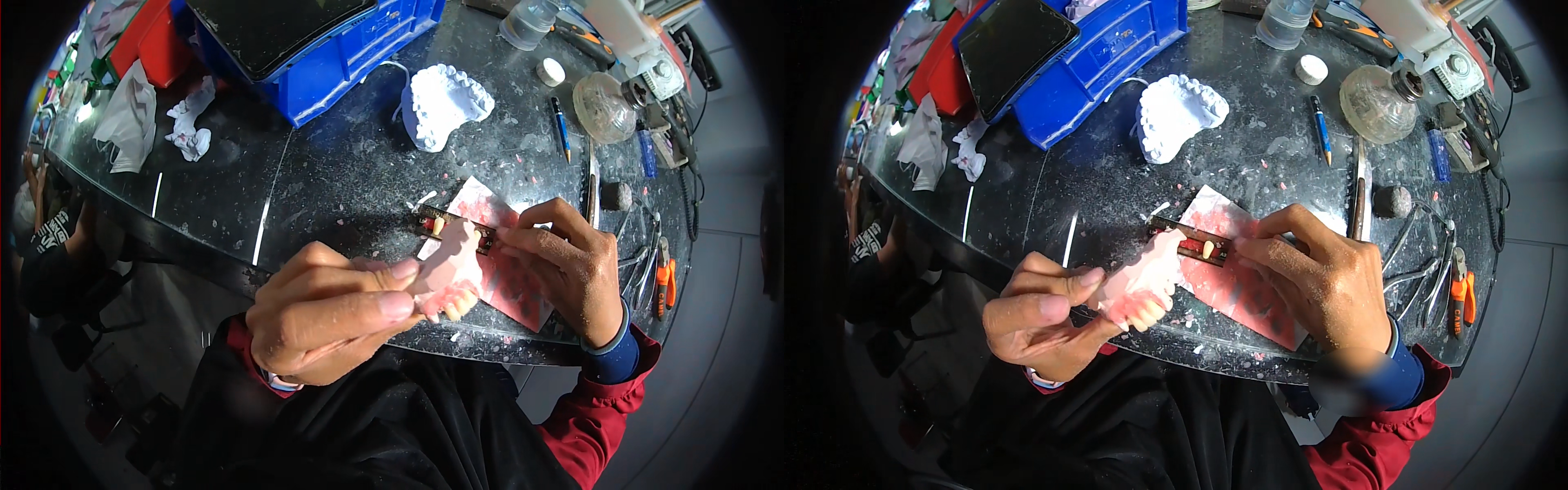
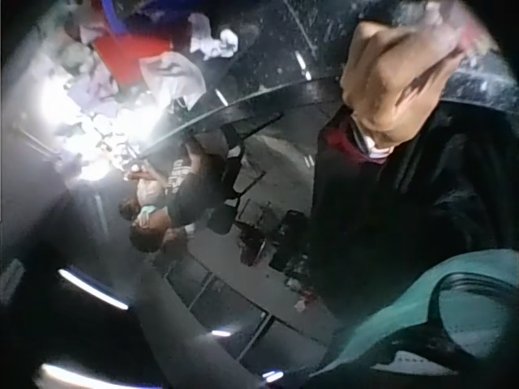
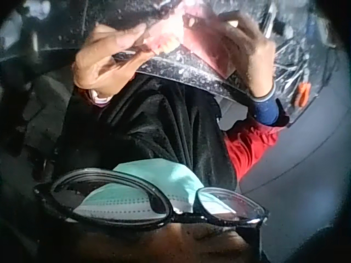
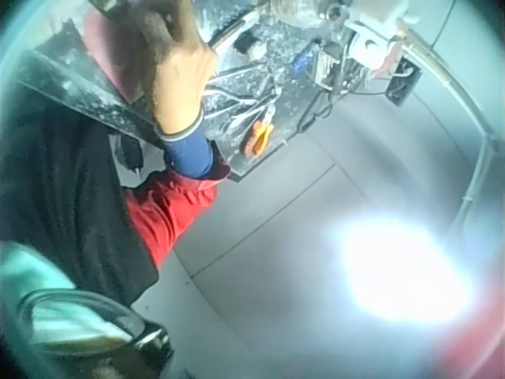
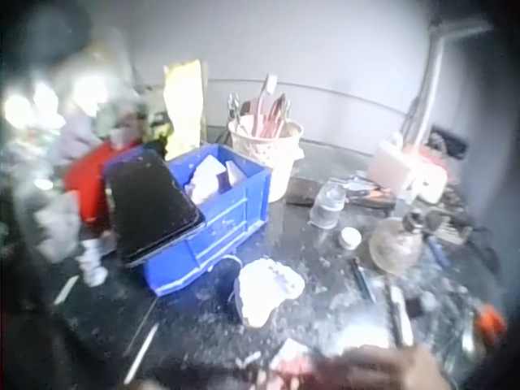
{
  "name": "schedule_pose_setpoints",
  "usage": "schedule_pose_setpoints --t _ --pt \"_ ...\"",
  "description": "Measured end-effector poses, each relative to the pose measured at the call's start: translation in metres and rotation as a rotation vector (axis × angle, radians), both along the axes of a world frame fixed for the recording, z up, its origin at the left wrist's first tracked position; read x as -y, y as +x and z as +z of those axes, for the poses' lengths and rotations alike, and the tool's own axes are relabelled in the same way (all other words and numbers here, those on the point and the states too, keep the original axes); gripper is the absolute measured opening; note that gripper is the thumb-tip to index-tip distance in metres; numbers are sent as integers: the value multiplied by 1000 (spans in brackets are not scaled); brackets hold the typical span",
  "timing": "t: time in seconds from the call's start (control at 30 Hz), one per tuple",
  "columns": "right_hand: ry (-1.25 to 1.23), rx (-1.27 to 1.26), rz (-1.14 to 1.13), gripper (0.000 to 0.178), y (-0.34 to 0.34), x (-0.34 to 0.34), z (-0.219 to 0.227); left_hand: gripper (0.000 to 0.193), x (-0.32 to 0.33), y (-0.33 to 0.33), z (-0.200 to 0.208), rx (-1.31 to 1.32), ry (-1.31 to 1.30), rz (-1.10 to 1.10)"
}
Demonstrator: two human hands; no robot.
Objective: The person grinds a prosthetic tooth using a rotary tool, then fits artificial teeth onto a dental cast and shapes the wax base using a hand tool.
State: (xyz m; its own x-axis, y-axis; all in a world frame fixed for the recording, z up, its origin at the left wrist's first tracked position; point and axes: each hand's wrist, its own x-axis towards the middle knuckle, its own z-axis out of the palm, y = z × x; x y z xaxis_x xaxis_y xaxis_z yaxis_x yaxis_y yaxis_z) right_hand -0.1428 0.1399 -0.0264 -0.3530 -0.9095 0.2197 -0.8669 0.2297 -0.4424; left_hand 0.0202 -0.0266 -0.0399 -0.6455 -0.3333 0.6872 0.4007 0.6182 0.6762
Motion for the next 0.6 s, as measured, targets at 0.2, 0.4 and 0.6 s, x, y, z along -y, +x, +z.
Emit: schedule_pose_setpoints --t 0.2,0.4,0.6 --pt "-41 52 -10 12 2 3 3 38 0 3 -4 -51 14 -44" --pt "-286 66 11 21 3 3 11 36 0 4 -4 -122 60 -80" --pt "-336 27 4 23 3 3 15 37 -4 -1 -5 -157 86 -72"
